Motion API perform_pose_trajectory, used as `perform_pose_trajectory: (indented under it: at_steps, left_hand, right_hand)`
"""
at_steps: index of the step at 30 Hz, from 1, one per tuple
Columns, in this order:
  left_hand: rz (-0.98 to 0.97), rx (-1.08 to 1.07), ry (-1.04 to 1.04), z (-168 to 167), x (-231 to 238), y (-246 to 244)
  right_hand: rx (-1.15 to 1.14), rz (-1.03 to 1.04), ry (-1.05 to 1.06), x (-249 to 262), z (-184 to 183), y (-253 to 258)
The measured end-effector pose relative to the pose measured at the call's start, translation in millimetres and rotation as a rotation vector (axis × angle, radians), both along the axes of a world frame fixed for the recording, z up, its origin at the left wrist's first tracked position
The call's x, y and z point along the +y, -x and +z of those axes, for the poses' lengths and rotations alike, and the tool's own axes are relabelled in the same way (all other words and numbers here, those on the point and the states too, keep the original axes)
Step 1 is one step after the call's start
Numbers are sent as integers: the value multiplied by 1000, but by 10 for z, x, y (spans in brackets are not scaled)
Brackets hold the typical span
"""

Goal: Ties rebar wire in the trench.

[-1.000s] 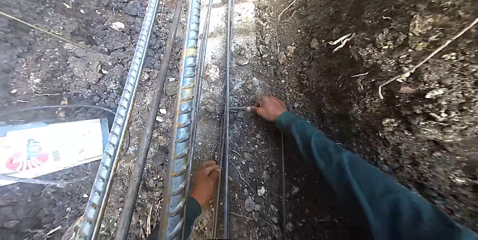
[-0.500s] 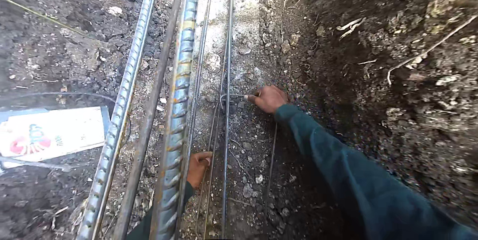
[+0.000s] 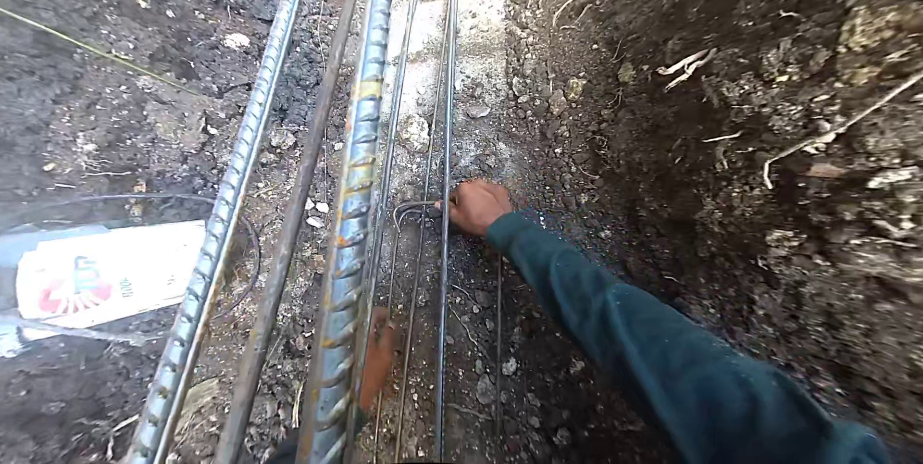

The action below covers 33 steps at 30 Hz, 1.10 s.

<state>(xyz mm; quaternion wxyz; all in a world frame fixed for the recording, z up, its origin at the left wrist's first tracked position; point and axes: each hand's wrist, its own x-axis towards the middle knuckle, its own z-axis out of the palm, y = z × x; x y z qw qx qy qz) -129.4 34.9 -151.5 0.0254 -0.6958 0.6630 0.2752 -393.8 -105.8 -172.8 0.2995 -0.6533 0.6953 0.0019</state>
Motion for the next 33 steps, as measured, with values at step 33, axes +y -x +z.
perform_pose_trajectory:
  at_steps: [33]
  left_hand:
    - [267, 779, -418, -692, -388, -932]
  right_hand:
    - [-38, 210, -24, -264, 52, -699]
